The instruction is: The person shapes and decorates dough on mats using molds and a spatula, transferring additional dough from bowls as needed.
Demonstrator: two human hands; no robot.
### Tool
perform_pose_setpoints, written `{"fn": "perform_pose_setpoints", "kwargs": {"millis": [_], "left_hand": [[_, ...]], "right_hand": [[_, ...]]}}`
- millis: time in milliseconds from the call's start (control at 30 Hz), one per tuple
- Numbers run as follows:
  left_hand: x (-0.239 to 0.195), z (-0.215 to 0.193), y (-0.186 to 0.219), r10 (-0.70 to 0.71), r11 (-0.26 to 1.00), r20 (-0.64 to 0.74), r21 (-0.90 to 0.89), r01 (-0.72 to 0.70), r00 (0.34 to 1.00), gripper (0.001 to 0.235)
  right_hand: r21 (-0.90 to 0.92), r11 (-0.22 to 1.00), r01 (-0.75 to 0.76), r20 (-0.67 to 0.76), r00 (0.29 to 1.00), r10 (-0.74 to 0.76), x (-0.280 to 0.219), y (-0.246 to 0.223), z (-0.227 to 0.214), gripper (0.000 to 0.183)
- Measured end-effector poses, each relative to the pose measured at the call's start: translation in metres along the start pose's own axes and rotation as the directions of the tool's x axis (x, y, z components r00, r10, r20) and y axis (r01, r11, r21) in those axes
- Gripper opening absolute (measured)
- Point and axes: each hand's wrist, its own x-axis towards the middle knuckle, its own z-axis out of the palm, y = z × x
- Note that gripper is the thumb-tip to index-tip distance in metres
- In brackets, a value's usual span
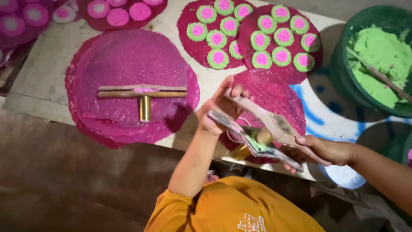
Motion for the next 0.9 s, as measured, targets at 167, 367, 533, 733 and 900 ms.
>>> {"fn": "perform_pose_setpoints", "kwargs": {"millis": [167,367,533,733,900], "left_hand": [[-0.014,-0.068,-0.025,0.166,0.985,-0.139,-0.025,-0.171,0.976,0.036],[-0.018,-0.114,-0.025,0.232,0.959,-0.14,-0.131,-0.251,0.962,0.037],[-0.027,-0.135,-0.003,0.224,0.954,-0.067,-0.186,-0.233,0.972,0.031],[-0.042,-0.142,-0.008,0.244,0.945,-0.122,-0.193,-0.264,0.962,0.025],[-0.032,-0.147,-0.036,0.249,0.934,-0.132,-0.228,-0.274,0.959,0.029]], "right_hand": [[-0.281,0.916,-0.288,-0.317,0.928,0.195,0.005,-0.027,-0.016,0.088],[-0.432,0.807,-0.403,-0.486,0.857,0.169,0.032,-0.038,-0.013,0.092],[-0.524,0.774,-0.355,-0.501,0.863,0.057,0.057,-0.046,0.007,0.089],[-0.445,0.82,-0.36,-0.505,0.857,0.102,0.062,-0.047,0.021,0.082],[-0.515,0.742,-0.429,-0.568,0.819,0.079,0.045,-0.052,0.016,0.083]]}}
